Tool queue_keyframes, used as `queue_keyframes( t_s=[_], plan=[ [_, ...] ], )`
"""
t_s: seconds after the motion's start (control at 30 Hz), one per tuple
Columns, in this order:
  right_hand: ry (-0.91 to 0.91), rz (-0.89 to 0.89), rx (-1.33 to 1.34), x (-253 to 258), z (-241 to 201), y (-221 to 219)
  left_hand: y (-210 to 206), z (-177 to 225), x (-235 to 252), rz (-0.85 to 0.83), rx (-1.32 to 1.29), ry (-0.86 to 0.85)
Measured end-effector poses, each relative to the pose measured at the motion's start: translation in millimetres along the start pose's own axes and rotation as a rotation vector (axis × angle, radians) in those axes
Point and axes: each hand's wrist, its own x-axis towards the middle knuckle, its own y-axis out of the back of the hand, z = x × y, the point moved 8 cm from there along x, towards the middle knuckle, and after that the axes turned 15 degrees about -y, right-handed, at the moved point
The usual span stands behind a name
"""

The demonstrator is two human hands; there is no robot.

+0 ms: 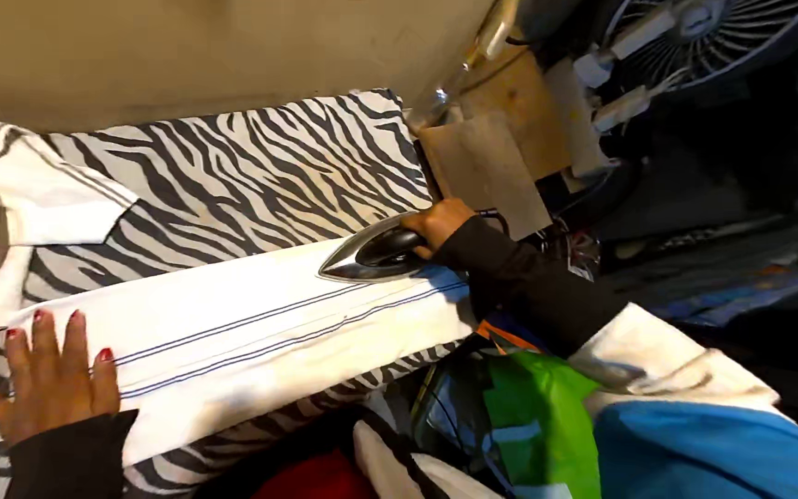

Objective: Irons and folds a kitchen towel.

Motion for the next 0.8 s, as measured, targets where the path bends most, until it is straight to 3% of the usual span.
queue_keyframes(
  t_s=[0.13, 0.27, 0.33, 0.4, 0.47, 0.5, 0.57, 0.63, 0.73, 0.8],
  plan=[
    [0.134, 0.071, 0.006, -8.5, -6.2, -2.6, -1.8, -7.8, -2.4, 0.039, 0.038, -0.010],
    [0.008, 0.080, 0.017, 2.4, -2.9, -2.5, -1.8, -19.7, -5.5, 0.109, 0.030, -0.014],
    [-0.087, 0.058, 0.008, 8.1, 0.4, 0.0, 9.3, -29.8, -12.3, 0.243, -0.058, 0.089],
    [-0.180, -0.020, -0.014, 11.9, 0.6, 2.1, 29.8, -33.5, -28.9, 0.373, -0.215, 0.359],
    [-0.294, -0.127, -0.012, 8.6, -3.9, 7.9, 40.6, -31.9, -41.7, 0.270, -0.302, 0.611],
    [-0.353, -0.126, 0.019, 2.7, -8.1, 13.7, 38.4, -34.5, -44.2, 0.178, -0.309, 0.639],
    [-0.413, 0.052, 0.133, -16.1, -26.4, 29.3, 36.9, -31.7, -43.1, 0.073, -0.295, 0.597],
    [-0.481, 0.081, 0.261, -36.3, -62.2, 32.1, 39.2, -34.4, -46.6, 0.096, -0.284, 0.554],
    [-0.609, -0.169, 0.280, -57.6, -101.4, 4.0, 37.4, -47.1, -49.3, 0.178, -0.234, 0.511],
    [-0.725, -0.300, 0.284, -81.4, -95.5, -18.1, 41.7, -41.7, -48.2, 0.125, -0.227, 0.548]
  ],
)
